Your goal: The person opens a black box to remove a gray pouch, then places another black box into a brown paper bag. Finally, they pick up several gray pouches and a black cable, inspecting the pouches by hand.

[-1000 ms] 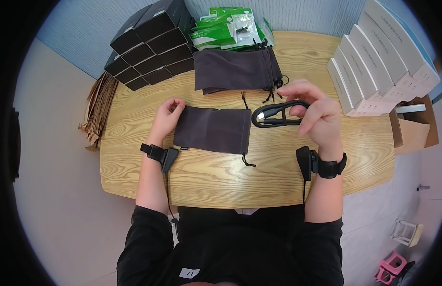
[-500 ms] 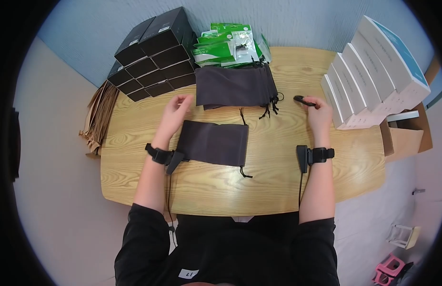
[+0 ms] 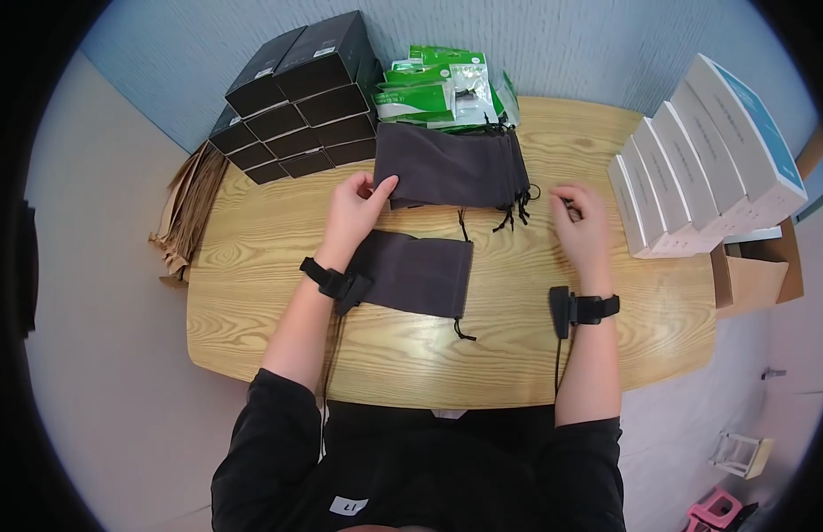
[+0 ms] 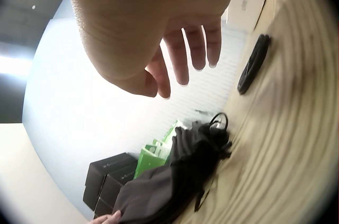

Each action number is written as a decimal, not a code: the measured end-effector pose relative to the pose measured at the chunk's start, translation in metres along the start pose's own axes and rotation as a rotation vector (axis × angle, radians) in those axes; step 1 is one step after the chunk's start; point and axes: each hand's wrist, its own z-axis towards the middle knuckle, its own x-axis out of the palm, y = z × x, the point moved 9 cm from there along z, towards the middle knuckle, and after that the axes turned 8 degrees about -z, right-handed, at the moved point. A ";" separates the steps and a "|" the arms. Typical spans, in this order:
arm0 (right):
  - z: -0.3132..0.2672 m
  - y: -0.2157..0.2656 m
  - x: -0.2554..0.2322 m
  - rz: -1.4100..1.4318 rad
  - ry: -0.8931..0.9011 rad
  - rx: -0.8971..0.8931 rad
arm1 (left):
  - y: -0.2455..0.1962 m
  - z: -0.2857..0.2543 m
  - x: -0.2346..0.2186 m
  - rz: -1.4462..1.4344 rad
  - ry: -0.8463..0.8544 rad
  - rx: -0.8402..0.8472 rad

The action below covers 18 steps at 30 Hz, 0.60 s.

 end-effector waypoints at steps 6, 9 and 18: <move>-0.010 0.046 0.040 0.053 0.184 -0.024 | -0.046 -0.014 -0.005 0.249 -0.173 0.457; -0.014 0.033 0.065 0.179 0.257 0.011 | -0.053 -0.015 0.000 0.280 -0.116 0.425; -0.016 0.013 0.073 0.195 0.241 0.047 | -0.007 -0.002 0.032 -0.450 0.177 -0.051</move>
